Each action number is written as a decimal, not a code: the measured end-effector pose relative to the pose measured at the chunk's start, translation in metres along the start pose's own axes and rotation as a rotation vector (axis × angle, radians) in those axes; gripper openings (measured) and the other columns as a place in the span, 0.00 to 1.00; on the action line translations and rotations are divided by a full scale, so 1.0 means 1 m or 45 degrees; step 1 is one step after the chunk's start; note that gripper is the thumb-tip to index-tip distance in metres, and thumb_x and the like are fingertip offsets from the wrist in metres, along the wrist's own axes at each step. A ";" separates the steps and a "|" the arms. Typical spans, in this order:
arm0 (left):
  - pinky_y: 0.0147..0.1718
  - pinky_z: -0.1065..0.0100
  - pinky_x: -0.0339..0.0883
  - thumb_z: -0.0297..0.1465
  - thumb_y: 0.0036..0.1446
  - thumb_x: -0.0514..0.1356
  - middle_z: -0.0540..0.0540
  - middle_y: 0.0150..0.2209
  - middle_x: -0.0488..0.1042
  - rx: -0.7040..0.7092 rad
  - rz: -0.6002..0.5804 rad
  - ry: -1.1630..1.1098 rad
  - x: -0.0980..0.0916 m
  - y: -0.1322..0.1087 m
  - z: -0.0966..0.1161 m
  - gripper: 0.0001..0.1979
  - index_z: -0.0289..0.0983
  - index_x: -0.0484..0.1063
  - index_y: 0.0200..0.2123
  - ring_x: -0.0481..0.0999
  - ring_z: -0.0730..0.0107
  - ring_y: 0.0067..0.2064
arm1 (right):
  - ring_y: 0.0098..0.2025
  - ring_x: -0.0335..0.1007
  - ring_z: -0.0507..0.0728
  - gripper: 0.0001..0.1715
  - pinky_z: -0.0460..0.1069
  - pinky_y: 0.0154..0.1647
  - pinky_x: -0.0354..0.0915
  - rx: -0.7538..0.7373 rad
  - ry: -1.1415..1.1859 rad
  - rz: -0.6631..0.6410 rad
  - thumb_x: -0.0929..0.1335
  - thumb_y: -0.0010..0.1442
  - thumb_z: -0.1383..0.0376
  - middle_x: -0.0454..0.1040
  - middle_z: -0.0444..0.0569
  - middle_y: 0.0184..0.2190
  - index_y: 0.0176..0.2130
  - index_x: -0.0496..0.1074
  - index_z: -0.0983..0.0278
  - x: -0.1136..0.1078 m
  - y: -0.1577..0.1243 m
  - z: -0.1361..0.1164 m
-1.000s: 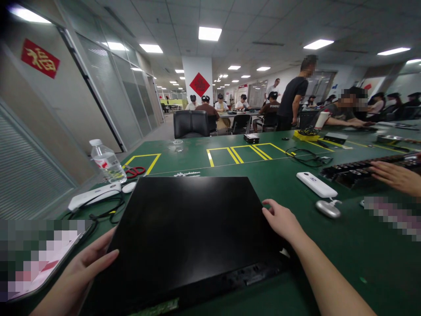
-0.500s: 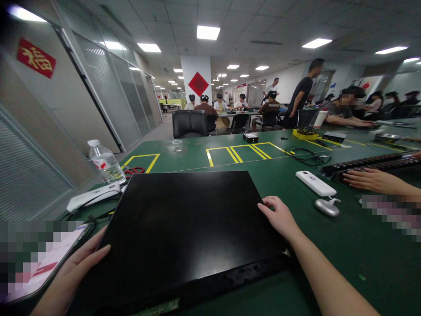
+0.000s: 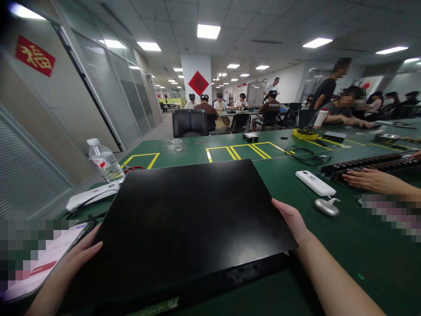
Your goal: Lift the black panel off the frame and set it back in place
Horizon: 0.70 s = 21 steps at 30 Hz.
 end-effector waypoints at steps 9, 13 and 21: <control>0.63 0.49 0.54 0.48 0.44 0.70 0.47 0.53 0.82 0.230 -0.103 0.164 0.001 0.014 -0.001 0.26 0.45 0.84 0.46 0.62 0.40 0.66 | 0.40 0.80 0.67 0.35 0.62 0.46 0.72 -0.288 -0.111 0.255 0.65 0.41 0.61 0.82 0.54 0.38 0.51 0.73 0.63 0.008 -0.018 -0.025; 0.64 0.50 0.51 0.49 0.53 0.65 0.49 0.54 0.81 0.285 -0.176 0.341 0.009 0.016 -0.005 0.18 0.48 0.85 0.42 0.66 0.43 0.65 | 0.41 0.80 0.68 0.30 0.62 0.46 0.72 -0.389 -0.147 0.361 0.64 0.40 0.61 0.81 0.54 0.36 0.45 0.75 0.62 0.005 -0.025 -0.034; 0.64 0.49 0.54 0.42 0.64 0.57 0.46 0.64 0.72 0.768 -0.503 1.122 0.012 0.005 -0.020 0.23 0.50 0.72 0.61 0.67 0.49 0.65 | 0.38 0.78 0.64 0.09 0.61 0.43 0.76 -0.775 0.369 0.767 0.69 0.39 0.69 0.78 0.50 0.29 0.27 0.70 0.61 -0.034 -0.023 -0.042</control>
Point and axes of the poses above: each hand's wrist, its own y-axis towards the middle knuckle, its own x-axis out of the palm, z = x × y, the point moved 5 cm from there along y, towards the middle knuckle
